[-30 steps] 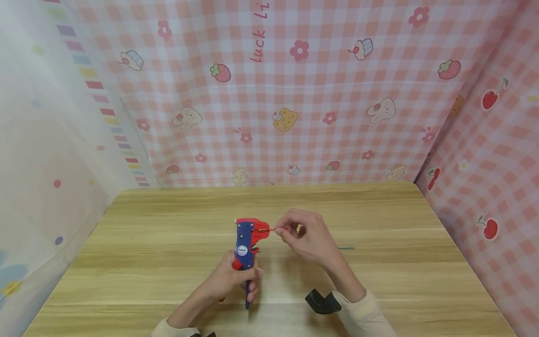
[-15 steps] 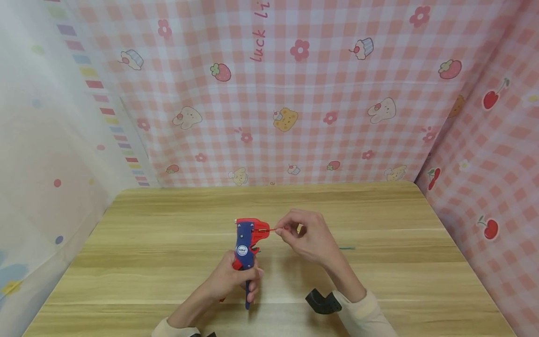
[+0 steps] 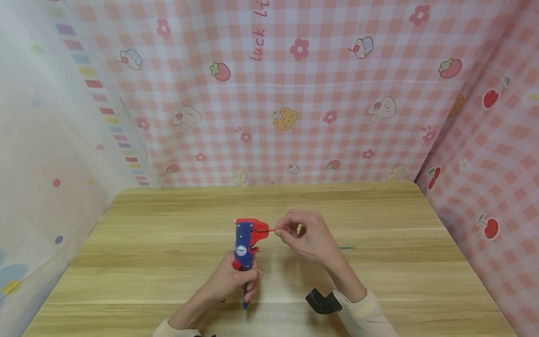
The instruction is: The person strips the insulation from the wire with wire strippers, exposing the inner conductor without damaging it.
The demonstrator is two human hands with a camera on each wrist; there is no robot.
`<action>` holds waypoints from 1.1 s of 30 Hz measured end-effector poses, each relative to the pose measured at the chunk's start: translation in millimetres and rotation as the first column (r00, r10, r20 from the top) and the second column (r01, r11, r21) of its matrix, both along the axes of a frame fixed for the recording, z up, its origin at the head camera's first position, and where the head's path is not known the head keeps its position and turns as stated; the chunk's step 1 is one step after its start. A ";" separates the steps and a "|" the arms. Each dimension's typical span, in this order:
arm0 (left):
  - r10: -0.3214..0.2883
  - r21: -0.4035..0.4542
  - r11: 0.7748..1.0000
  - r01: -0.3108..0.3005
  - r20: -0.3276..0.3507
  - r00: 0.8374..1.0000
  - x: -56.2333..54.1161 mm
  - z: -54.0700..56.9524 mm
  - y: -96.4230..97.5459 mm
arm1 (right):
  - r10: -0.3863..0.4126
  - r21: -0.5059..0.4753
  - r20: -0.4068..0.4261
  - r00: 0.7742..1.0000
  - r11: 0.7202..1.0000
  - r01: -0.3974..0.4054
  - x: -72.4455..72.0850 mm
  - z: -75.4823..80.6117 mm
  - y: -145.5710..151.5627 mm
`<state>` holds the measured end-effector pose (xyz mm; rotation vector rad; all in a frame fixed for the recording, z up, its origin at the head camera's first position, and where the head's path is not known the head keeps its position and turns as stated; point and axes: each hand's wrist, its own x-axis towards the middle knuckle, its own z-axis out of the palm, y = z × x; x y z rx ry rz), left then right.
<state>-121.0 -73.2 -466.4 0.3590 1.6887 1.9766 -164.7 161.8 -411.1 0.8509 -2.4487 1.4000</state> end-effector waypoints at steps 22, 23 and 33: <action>0.099 -0.031 0.995 -0.099 0.009 0.995 -2.1 -2.8 0.9 | -0.041 0.023 0.025 0.999 0.999 0.041 -0.3 -2.0 -2.5; 0.101 -0.029 0.994 -0.101 0.008 0.995 -1.8 -2.5 1.4 | -0.042 0.023 0.027 0.999 0.999 0.041 -0.3 -1.9 -2.2; 0.152 0.005 0.988 -0.152 0.061 0.987 -6.4 -1.2 -7.2 | -0.073 0.019 0.041 0.996 0.997 0.073 -0.7 2.1 10.6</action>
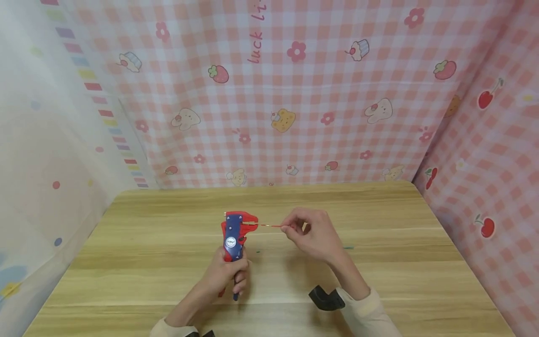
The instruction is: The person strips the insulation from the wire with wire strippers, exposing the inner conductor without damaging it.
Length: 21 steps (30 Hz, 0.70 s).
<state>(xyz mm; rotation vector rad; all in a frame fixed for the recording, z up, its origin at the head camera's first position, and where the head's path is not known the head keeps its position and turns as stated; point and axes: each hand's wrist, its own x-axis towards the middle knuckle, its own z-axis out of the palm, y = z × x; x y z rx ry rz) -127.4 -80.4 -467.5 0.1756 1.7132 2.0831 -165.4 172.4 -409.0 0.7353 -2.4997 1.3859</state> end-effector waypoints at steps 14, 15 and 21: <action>-0.090 -0.023 0.996 0.089 -0.054 0.994 -1.9 4.7 -3.7 | 0.008 -0.025 0.006 1.000 1.000 -0.007 0.1 1.2 2.4; -0.091 -0.022 0.996 0.090 -0.056 0.994 -1.4 4.9 -3.3 | 0.009 -0.022 0.009 1.000 1.000 -0.009 0.1 1.3 1.8; -0.064 -0.035 0.997 0.062 -0.045 0.997 1.3 5.5 -1.2 | 0.021 -0.017 0.021 1.000 1.000 -0.020 0.5 2.6 -0.1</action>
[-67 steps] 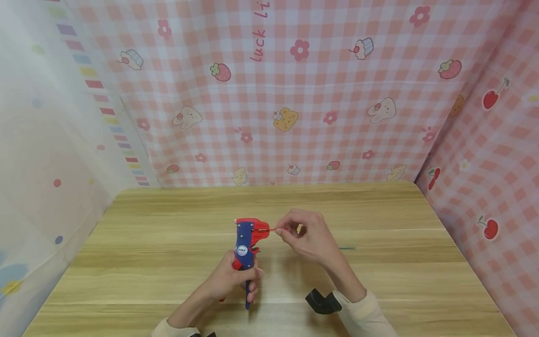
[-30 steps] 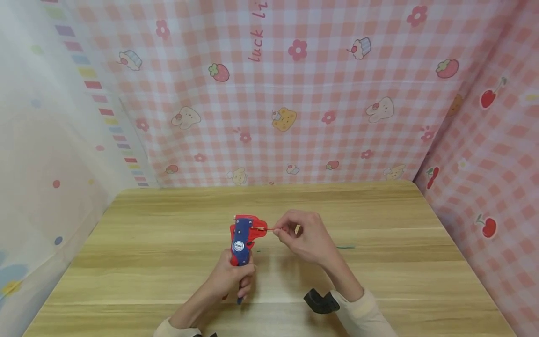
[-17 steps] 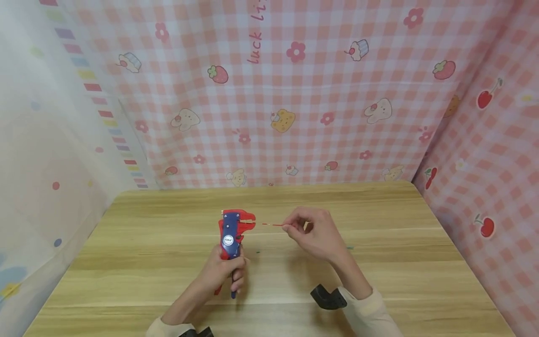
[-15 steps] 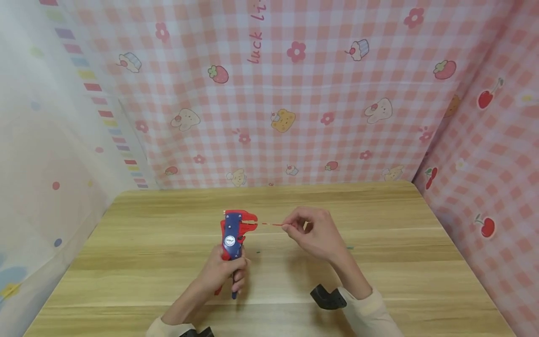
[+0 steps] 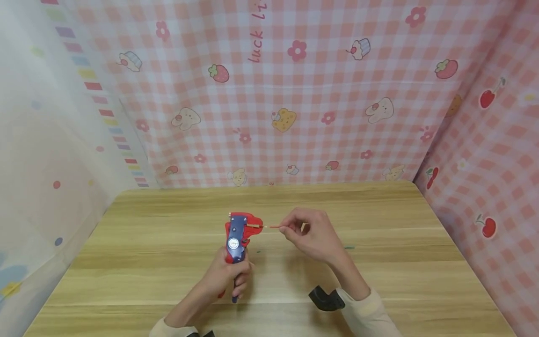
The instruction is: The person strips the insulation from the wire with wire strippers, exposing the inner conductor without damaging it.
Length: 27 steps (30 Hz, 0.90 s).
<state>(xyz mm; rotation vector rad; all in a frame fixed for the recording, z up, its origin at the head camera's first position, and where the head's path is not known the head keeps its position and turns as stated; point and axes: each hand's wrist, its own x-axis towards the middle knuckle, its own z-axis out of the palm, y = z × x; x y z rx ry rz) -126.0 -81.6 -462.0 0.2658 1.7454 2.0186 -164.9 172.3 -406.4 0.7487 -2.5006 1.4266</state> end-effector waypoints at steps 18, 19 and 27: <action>0.054 -0.053 0.997 -0.054 -0.005 0.999 -0.1 -3.0 3.6 | -0.029 0.078 0.058 0.998 0.997 0.024 -1.5 -0.8 2.2; 0.054 -0.053 0.997 -0.054 -0.005 0.999 -0.2 -3.2 3.5 | -0.031 0.086 0.069 0.997 0.996 0.025 -1.4 -0.5 2.6; 0.044 -0.062 0.997 -0.044 -0.005 0.999 0.0 -3.8 3.1 | -0.021 0.149 0.117 0.993 0.989 0.004 -1.4 2.3 6.5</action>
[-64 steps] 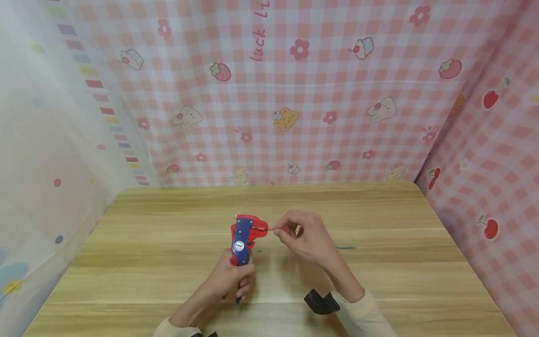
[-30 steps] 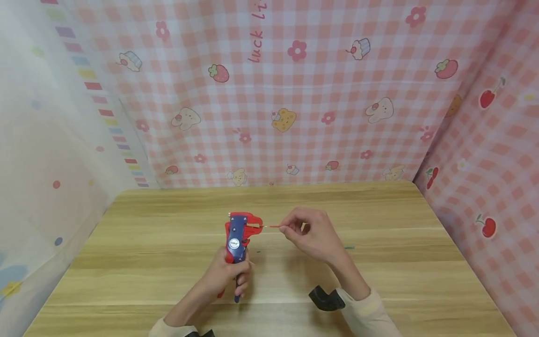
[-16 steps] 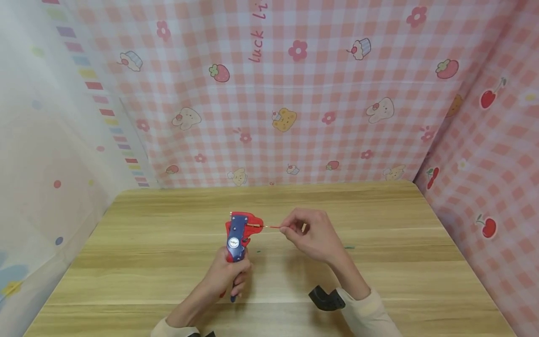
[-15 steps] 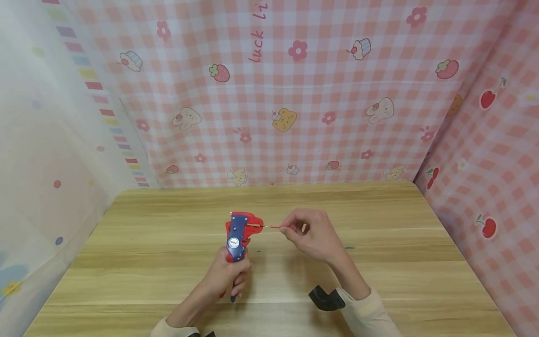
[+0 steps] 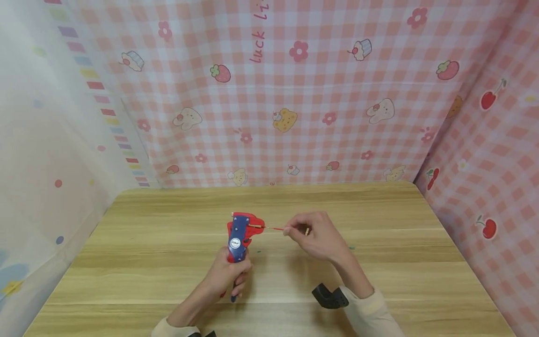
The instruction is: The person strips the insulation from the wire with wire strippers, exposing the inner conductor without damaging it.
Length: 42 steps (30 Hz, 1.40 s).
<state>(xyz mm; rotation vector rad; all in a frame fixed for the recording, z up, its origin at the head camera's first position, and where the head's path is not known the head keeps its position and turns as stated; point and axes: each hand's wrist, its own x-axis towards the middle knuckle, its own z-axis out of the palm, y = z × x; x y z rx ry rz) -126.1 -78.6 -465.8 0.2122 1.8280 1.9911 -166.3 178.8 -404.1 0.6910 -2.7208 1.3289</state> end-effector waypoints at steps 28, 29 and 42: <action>-0.015 -0.013 1.000 0.015 -0.002 1.000 0.3 1.2 0.8 | 0.097 -0.024 -0.022 0.995 0.995 -0.097 -1.9 3.3 13.6; -0.015 -0.013 1.000 0.015 -0.002 1.000 0.2 1.3 0.4 | 0.088 -0.026 -0.024 0.996 0.996 -0.089 -1.8 3.0 13.3; -0.033 -0.005 0.999 0.033 0.007 0.999 -0.2 3.1 -2.8 | 0.034 -0.049 0.042 0.999 0.998 -0.032 -4.1 -1.9 9.7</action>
